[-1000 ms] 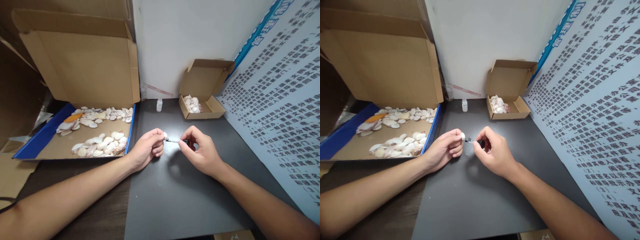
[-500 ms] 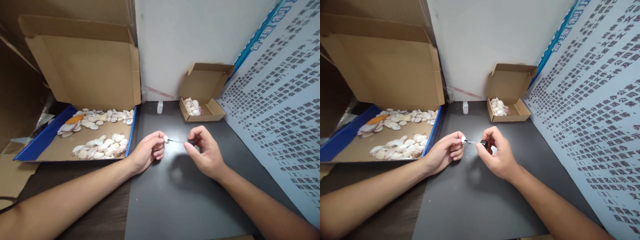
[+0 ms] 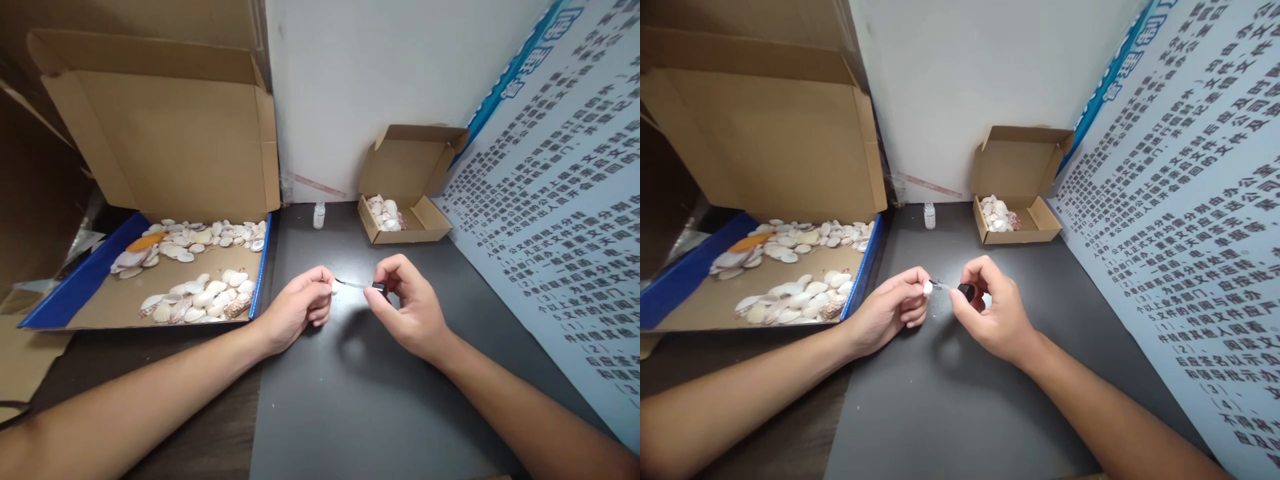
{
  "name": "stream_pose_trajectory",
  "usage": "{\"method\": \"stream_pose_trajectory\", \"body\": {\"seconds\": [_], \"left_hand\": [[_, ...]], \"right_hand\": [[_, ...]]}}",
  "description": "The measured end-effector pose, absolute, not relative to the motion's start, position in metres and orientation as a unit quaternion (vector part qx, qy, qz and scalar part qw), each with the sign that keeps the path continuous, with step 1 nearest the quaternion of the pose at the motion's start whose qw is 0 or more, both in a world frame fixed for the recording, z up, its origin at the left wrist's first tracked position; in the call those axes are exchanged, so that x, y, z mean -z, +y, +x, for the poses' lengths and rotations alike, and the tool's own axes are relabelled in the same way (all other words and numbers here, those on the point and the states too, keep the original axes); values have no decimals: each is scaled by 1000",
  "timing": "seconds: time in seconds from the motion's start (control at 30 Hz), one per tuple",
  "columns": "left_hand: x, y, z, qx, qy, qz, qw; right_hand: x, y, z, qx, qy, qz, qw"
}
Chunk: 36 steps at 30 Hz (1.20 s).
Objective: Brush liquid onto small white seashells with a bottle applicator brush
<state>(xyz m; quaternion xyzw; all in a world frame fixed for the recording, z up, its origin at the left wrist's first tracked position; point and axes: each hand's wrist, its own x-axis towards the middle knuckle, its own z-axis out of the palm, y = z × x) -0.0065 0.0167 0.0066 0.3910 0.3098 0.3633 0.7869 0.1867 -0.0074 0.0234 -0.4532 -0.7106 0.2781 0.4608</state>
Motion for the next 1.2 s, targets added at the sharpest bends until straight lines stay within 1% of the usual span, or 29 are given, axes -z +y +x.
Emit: {"method": "stream_pose_trajectory", "body": {"seconds": [0.13, 0.3, 0.47, 0.63, 0.77, 0.93, 1.1, 1.2], "left_hand": [[-6, 17, -7, -361, 309, 399, 784], [-7, 16, -7, -362, 311, 403, 781], [-7, 16, -7, -361, 315, 396, 783], [-7, 17, -7, -366, 309, 383, 790], [-8, 17, -7, -363, 308, 380, 793], [-8, 17, -7, -363, 303, 385, 792], [-7, 17, -7, -363, 301, 387, 792], [-6, 17, -7, -360, 303, 387, 793]], "right_hand": [[-23, -7, 188, -275, -704, -438, 487], [-25, -8, 187, -266, -718, -449, 461], [-27, -8, 187, -260, -710, -444, 481], [-26, -8, 186, -267, -724, -460, 440], [-24, -9, 187, -278, -718, -438, 464], [-24, -7, 186, -281, -726, -456, 431], [-24, -7, 186, -283, -723, -434, 458], [-23, -7, 187, -279, -730, -434, 448]]}}
